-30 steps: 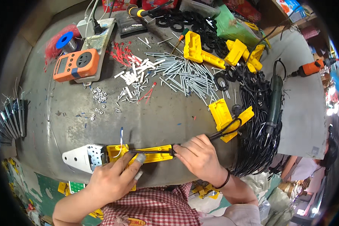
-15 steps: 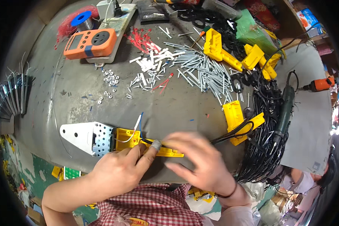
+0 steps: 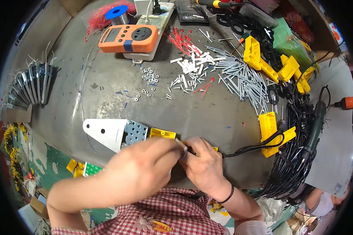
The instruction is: The person assembles a heating tool by driving screws with an electric screwdriver, connecting and soldering wires using a soldering iron, fitting the wiring into the plastic casing, and fastening the housing pieces together with the electric screwdriver.
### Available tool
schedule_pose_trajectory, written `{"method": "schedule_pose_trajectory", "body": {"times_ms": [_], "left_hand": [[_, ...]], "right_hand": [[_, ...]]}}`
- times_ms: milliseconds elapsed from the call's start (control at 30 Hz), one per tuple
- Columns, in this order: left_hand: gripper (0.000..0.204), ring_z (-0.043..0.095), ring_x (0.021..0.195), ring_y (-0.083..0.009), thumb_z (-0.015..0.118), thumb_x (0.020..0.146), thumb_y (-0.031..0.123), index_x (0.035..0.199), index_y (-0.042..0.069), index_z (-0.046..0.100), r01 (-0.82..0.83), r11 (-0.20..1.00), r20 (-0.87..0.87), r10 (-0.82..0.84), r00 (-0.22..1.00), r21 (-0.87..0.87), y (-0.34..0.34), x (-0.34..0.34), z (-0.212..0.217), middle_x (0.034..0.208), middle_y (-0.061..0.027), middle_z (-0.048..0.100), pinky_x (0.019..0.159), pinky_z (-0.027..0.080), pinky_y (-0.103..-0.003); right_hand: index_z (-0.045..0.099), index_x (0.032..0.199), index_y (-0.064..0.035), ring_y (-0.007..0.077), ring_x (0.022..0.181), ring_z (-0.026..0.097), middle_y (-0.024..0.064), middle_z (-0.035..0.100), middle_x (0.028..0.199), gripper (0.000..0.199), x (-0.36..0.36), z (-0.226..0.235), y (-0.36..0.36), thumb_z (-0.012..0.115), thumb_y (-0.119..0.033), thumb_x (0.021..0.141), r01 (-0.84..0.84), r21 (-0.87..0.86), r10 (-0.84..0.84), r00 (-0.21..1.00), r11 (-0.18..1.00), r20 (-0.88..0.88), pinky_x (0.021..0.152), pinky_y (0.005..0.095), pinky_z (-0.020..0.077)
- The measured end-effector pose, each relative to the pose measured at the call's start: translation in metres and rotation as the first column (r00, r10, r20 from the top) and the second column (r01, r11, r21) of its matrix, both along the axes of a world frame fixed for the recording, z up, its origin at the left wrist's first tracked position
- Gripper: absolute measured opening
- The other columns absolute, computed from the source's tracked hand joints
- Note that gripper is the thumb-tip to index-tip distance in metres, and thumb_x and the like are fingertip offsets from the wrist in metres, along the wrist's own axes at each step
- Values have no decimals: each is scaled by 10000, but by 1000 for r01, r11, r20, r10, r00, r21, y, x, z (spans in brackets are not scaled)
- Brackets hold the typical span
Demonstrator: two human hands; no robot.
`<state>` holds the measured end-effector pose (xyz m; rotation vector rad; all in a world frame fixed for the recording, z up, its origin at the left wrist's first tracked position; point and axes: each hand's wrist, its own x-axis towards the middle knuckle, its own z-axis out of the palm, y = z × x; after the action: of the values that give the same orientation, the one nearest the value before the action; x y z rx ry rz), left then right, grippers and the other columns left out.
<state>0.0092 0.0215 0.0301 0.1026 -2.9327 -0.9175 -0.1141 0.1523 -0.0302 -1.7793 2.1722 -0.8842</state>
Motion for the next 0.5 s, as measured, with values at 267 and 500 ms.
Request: {"method": "schedule_pose_trajectory", "body": {"times_ms": [267,500], "left_hand": [[465,625,772,-214,616,642,72,1095,16,525,-23,977,3,24,1000,-210,13,10,-3,1138,-159,522,561,535,-293],[347,571,702,-152,561,710,148,1039,39,546,-123,978,-99,107,989,-171,23,42,-27,1007,-83,566,520,474,-253]], "right_hand": [[612,761,-39,212,760,579,62,495,849,118,3,4,-4,632,-57,646,58,52,-62,995,997,77,561,339,499],[647,1009,-142,186,698,577,28,479,802,306,5,4,-5,640,-67,712,10,49,-13,999,999,53,531,322,486]]}}
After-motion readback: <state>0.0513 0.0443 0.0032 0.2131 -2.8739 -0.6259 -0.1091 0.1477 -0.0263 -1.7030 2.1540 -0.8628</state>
